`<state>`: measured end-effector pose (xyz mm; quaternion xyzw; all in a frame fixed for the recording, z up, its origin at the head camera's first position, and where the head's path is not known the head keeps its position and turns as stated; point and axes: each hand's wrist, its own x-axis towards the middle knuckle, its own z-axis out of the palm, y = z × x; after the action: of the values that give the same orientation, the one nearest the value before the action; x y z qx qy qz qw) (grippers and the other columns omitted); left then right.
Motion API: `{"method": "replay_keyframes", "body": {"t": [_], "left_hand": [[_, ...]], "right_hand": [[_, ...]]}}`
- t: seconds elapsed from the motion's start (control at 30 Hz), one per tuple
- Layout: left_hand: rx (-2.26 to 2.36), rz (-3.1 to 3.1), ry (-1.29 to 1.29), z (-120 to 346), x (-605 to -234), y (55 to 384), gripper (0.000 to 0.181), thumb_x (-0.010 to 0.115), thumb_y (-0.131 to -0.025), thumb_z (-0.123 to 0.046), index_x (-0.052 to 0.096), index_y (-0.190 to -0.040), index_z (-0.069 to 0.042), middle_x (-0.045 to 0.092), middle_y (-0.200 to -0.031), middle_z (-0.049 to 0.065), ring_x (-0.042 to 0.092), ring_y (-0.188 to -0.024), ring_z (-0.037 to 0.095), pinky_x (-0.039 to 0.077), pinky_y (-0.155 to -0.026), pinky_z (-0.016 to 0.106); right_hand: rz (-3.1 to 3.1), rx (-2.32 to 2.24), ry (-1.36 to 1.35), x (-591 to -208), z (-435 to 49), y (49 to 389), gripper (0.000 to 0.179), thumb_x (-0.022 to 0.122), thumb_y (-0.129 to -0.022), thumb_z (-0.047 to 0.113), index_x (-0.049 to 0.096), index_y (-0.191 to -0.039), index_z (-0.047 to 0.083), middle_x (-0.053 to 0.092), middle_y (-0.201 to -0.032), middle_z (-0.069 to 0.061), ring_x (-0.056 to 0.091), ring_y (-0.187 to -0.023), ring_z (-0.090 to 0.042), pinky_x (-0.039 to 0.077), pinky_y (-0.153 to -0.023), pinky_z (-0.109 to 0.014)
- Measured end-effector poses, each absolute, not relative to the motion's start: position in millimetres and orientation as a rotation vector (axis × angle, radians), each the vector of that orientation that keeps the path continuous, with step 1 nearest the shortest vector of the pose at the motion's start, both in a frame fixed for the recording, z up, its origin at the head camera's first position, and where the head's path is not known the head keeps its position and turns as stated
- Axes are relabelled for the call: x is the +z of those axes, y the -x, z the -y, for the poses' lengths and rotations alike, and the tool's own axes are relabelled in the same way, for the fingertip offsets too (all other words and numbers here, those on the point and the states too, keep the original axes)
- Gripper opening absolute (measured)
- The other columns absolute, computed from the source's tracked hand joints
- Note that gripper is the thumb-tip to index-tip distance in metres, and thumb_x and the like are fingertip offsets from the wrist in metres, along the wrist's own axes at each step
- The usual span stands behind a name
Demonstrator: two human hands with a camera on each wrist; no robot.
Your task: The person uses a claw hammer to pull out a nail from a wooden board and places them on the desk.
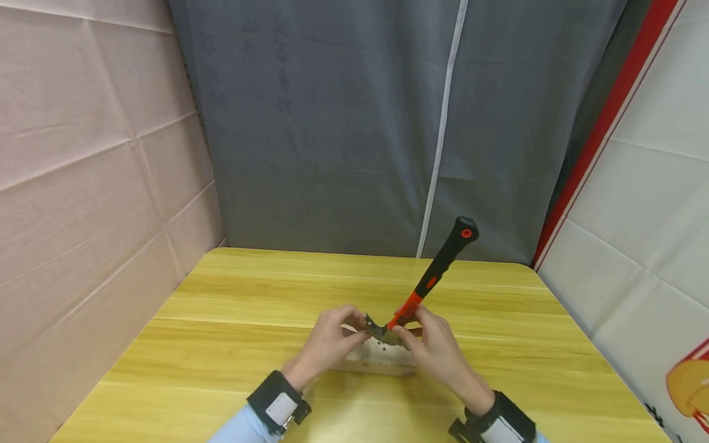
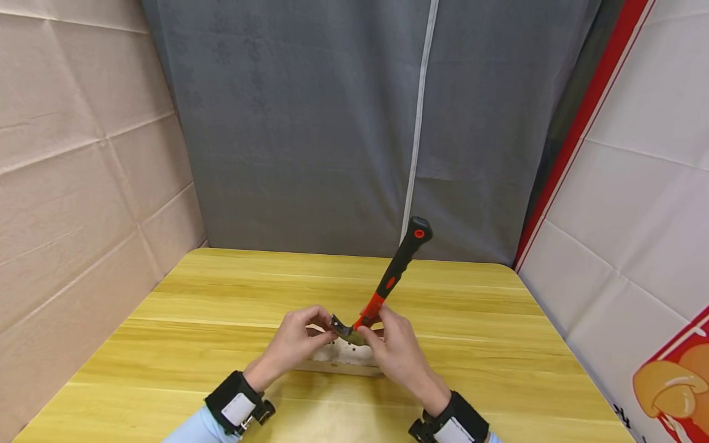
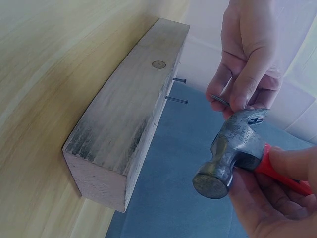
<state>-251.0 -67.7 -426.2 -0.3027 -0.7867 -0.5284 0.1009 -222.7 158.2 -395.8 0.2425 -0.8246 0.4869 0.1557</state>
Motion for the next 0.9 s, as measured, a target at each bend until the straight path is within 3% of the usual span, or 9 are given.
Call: {"method": "replay_keyframes", "body": {"t": [0.9], "left_hand": [[-1.519,2.265,0.829,70.5,-424.2,249.9,0.017,0.079,-0.087,0.003,0.072,-0.094,-0.010,0.072,-0.092,-0.003,0.071,-0.086,0.013,0.061,-0.071,0.025]], "right_hand": [[2.398,1.360,-0.688,-397.8,-160.5,223.8,0.028,0.076,-0.087,-0.008,0.064,-0.107,0.007,0.071,-0.099,-0.003,0.069,-0.090,-0.021,0.061,-0.071,-0.030]]}}
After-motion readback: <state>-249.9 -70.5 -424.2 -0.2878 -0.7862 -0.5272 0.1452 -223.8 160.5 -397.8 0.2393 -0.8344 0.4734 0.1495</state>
